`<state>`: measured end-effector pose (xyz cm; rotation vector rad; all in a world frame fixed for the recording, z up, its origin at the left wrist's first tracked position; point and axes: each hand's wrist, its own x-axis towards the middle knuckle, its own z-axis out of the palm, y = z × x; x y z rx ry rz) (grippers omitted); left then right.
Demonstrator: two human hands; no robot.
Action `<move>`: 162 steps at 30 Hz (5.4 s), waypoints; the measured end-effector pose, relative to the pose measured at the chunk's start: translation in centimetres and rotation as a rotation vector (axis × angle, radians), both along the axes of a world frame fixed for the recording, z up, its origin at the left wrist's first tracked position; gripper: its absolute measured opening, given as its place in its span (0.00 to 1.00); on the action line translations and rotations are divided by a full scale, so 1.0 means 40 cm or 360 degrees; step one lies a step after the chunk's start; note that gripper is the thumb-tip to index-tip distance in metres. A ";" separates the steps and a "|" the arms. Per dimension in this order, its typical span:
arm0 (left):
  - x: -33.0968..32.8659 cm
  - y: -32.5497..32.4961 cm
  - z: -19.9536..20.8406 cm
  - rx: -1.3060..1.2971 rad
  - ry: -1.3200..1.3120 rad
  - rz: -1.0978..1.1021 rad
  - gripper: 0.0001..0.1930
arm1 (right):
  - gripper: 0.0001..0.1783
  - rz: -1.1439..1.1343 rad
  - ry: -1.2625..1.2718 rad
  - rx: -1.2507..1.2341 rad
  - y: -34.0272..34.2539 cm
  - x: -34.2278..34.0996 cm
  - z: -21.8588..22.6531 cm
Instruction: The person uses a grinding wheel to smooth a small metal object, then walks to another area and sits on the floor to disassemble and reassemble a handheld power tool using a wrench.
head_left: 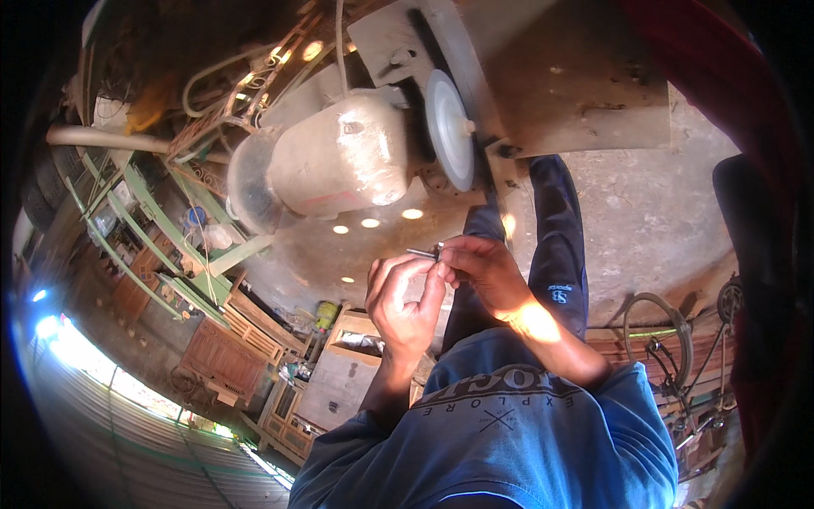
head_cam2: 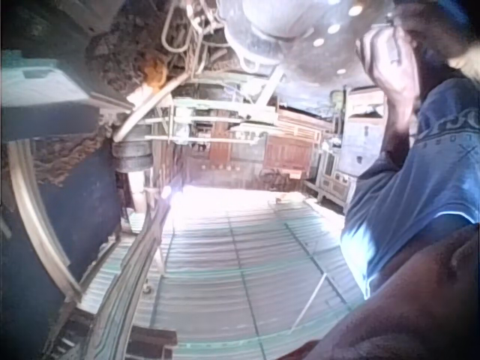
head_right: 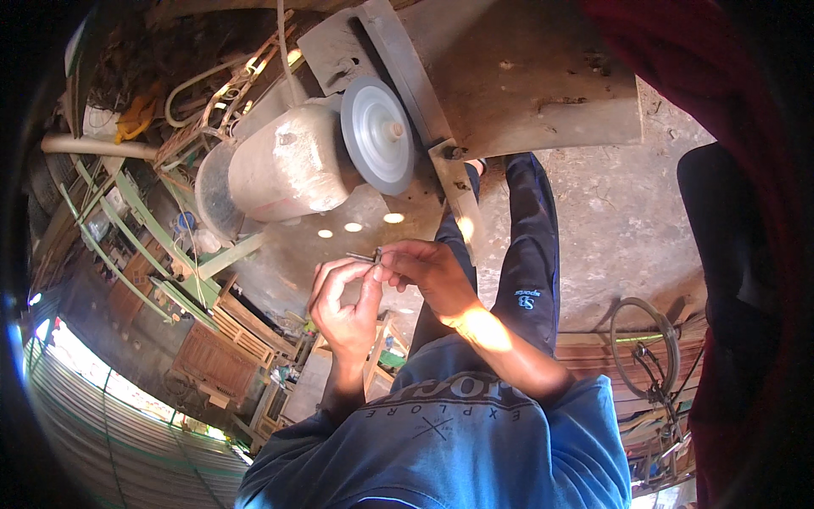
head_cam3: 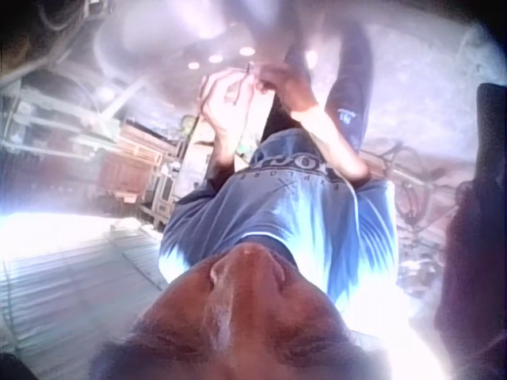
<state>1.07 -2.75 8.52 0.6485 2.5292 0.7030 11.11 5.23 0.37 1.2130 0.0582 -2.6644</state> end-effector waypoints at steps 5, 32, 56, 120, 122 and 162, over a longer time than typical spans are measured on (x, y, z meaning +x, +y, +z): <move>0.001 0.013 -0.050 0.0174 -0.0547 0.0451 0.05 | 0.09 -0.0068 -0.0193 0.0326 0.055 0.008 0.017; -0.013 0.075 -0.201 0.0630 -0.1070 0.0787 0.10 | 0.07 0.0061 -0.0359 0.1011 0.157 -0.063 -0.013; -0.008 0.074 -0.203 0.0675 -0.1081 0.0833 0.10 | 0.09 0.0127 -0.0320 0.1058 0.163 -0.068 -0.008; -0.074 -0.070 0.399 0.0658 -0.0258 -0.0257 0.05 | 0.09 -0.0293 0.0631 0.0103 0.007 0.006 0.396; -0.068 -0.085 0.419 0.0727 -0.0231 -0.0230 0.05 | 0.09 -0.0380 0.0528 0.0108 -0.018 0.005 0.422; -0.093 -0.155 -0.554 0.0743 -0.1695 0.1991 0.12 | 0.04 -0.0226 -0.1061 0.1141 0.001 0.464 0.181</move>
